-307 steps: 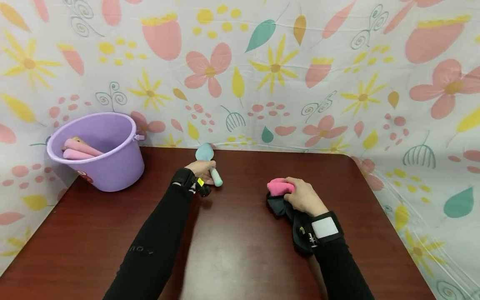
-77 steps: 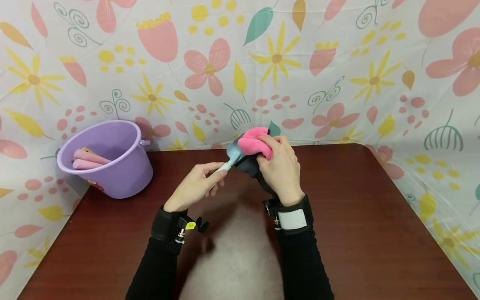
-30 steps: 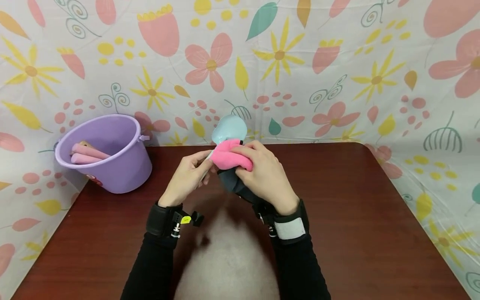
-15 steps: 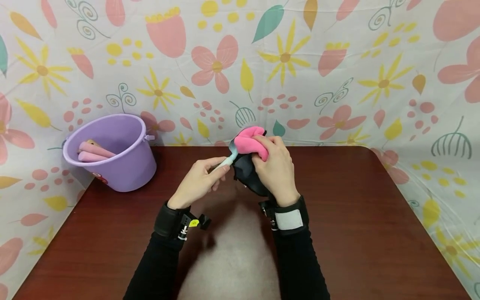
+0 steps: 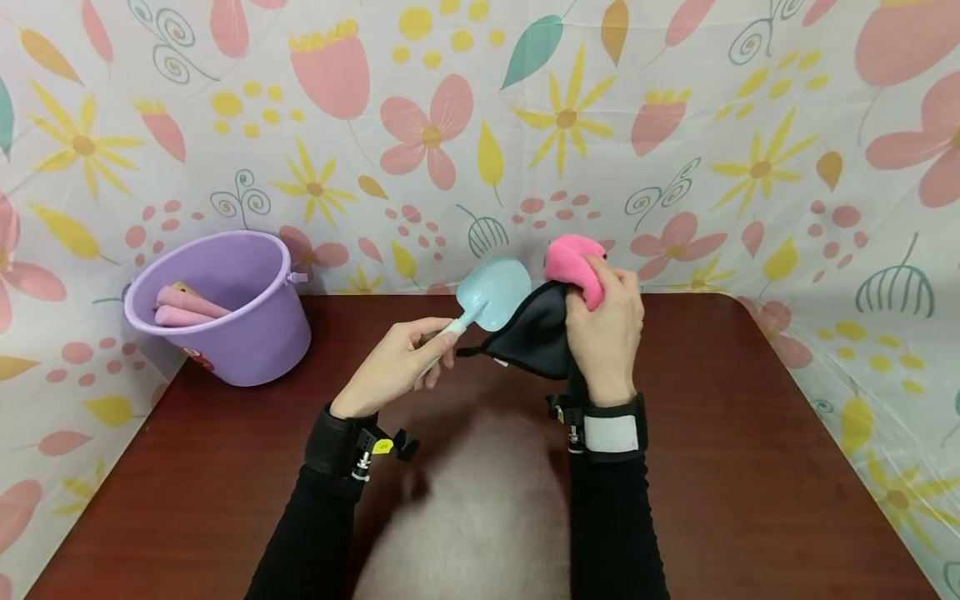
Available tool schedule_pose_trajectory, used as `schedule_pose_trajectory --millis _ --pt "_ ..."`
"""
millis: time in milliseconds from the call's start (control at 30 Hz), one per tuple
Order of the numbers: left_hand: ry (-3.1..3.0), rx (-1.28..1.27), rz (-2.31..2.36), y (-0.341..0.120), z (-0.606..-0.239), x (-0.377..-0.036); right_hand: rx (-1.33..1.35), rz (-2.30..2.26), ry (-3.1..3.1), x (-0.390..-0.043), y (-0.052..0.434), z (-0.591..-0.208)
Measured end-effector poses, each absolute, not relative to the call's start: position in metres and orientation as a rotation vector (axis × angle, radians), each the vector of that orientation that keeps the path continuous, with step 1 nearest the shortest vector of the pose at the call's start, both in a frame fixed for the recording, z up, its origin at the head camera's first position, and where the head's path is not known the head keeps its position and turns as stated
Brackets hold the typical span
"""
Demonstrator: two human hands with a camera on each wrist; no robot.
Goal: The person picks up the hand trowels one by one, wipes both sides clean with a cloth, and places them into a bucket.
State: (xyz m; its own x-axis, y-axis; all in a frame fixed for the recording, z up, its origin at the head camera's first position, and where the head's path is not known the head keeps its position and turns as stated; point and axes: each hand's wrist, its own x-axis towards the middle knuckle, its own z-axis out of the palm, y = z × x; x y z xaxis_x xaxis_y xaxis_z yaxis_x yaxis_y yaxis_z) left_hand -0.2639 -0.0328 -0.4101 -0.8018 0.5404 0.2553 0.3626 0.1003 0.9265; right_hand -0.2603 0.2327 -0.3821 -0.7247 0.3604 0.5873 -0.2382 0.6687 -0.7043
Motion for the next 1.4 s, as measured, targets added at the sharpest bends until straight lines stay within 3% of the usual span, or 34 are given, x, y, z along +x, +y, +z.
schedule_pose_trajectory --millis 133,267,533,700,1033,1400 --pt "2.128 0.903 1.867 -0.034 -0.408 -0.264 -0.199 1.101 -2.097 -0.259 0.242 -0.382" --pt "1.997 0.905 1.942 -0.031 -0.406 -0.263 -0.156 1.453 -1.994 -0.261 0.240 -0.383" --pt "1.886 0.991 1.943 -0.017 -0.409 -0.262 0.257 2.574 -1.426 -0.266 0.211 -0.383" --pt "1.907 0.968 1.860 -0.012 -0.413 -0.261 0.485 3.027 -0.889 -0.269 0.199 -0.383" --pt "1.997 0.951 1.730 -0.019 -0.418 -0.267 0.324 3.176 -0.551 -0.264 0.216 -0.375" --pt "2.121 0.935 1.686 -0.024 -0.420 -0.271 0.367 3.083 -0.285 -0.257 0.241 -0.367"
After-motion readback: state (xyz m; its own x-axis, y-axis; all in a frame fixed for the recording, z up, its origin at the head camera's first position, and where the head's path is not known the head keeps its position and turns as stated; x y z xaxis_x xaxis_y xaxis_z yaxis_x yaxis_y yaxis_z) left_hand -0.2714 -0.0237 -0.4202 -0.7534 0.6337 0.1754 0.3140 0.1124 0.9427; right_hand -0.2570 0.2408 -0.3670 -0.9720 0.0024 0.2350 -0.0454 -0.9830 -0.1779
